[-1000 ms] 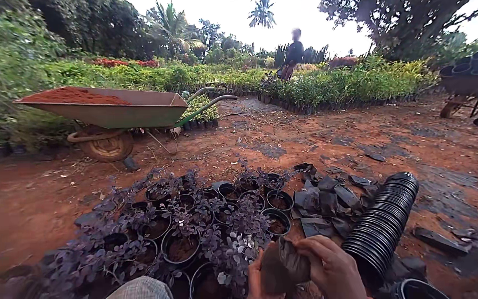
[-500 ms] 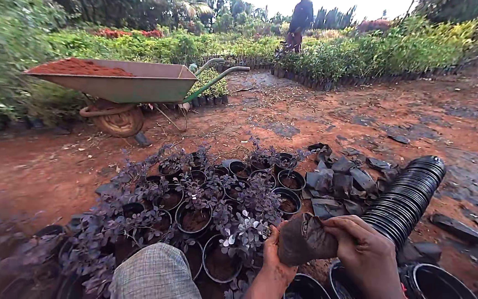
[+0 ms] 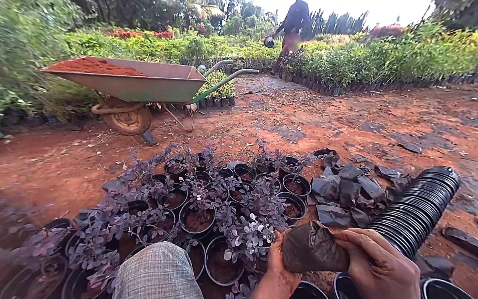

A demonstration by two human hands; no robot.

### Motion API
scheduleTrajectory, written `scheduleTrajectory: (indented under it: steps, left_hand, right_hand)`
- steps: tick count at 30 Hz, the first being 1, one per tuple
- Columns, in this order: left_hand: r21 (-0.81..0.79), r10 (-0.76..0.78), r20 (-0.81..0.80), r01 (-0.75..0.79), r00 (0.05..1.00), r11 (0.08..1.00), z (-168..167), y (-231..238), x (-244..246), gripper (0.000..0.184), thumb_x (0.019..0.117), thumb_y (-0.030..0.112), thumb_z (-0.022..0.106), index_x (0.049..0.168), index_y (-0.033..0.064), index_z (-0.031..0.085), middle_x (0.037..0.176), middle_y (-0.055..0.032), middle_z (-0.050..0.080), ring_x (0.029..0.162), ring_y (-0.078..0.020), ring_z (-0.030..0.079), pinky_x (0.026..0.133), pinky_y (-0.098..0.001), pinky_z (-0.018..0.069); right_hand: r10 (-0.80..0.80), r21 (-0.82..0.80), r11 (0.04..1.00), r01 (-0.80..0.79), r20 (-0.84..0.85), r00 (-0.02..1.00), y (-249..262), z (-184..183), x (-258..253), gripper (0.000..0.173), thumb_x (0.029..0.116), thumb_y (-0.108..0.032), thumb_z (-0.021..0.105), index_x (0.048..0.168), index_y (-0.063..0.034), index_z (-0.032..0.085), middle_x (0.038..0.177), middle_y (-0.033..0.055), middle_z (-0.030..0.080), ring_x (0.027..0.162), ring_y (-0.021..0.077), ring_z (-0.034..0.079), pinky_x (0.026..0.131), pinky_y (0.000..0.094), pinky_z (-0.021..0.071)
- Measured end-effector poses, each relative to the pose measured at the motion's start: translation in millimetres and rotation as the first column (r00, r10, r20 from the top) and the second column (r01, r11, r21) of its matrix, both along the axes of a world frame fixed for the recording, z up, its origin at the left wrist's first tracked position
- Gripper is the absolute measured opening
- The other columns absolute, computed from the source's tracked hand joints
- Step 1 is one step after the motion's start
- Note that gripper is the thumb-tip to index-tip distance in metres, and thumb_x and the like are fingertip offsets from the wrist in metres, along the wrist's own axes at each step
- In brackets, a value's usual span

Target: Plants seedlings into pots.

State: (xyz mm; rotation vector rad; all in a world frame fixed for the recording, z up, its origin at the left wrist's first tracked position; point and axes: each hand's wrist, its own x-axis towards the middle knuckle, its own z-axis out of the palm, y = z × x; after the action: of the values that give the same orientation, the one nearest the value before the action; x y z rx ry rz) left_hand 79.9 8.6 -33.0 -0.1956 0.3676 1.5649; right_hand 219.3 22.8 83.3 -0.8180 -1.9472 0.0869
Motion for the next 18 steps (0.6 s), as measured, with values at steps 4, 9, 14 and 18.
scheduleTrajectory:
  steps: [4, 9, 14, 18]
  left_hand:
    - [-0.007, 0.002, 0.032, -0.002, 0.999, 1.0, 1.6, 0.0, 4.3, 0.059, 0.1105, 0.049, 0.018, 0.116, 0.0082, 0.061, 0.1, -0.0112, 0.071, 0.094, -0.0235, 0.07, 0.082, -0.0417, 0.0588]
    - [-0.046, 0.016, 0.006, -0.016, 1.0, 0.999, 3.0, 1.6, 6.5, 0.059, 0.1108, 0.048, 0.019, 0.115, 0.0077, 0.061, 0.097, -0.0112, 0.071, 0.091, -0.0232, 0.07, 0.081, -0.0415, 0.0585]
    - [-0.045, 0.019, 0.001, -0.019, 1.0, 0.999, 0.0, 1.1, 8.3, 0.056, 0.1112, 0.046, 0.02, 0.113, 0.0081, 0.062, 0.095, -0.0107, 0.071, 0.089, -0.0226, 0.07, 0.079, -0.0406, 0.0585]
    - [-0.052, -0.001, -0.056, -0.002, 0.998, 0.999, -2.0, -1.7, 8.6, 0.058, 0.111, 0.047, 0.02, 0.111, 0.0075, 0.063, 0.092, -0.0101, 0.071, 0.086, -0.0221, 0.071, 0.076, -0.0404, 0.0593]
  right_hand:
    - [-0.009, 0.017, 1.0, 0.009, -0.012, 1.0, -2.3, -0.5, -1.6, 0.019, 0.0933, -0.012, 0.062, 0.088, -0.0066, 0.079, 0.091, 0.009, 0.076, 0.094, 0.0119, 0.07, 0.088, 0.0222, 0.0542]
    - [-0.016, 0.011, 1.0, 0.017, -0.005, 1.0, -2.5, -2.2, 4.0, 0.018, 0.0928, -0.01, 0.062, 0.088, -0.0052, 0.079, 0.091, 0.0103, 0.075, 0.095, 0.0128, 0.07, 0.09, 0.023, 0.0537]
    - [-0.017, 0.006, 1.0, 0.017, -0.003, 1.0, -6.6, -0.7, 11.0, 0.018, 0.0934, -0.011, 0.063, 0.088, -0.0046, 0.079, 0.09, 0.011, 0.075, 0.094, 0.0112, 0.069, 0.089, 0.0206, 0.0528]
    - [0.0, -0.013, 1.0, 0.0, 0.003, 1.0, -15.6, -2.9, 24.4, 0.017, 0.0931, -0.009, 0.062, 0.088, -0.0047, 0.078, 0.09, 0.0094, 0.075, 0.094, 0.0092, 0.069, 0.09, 0.0195, 0.053]
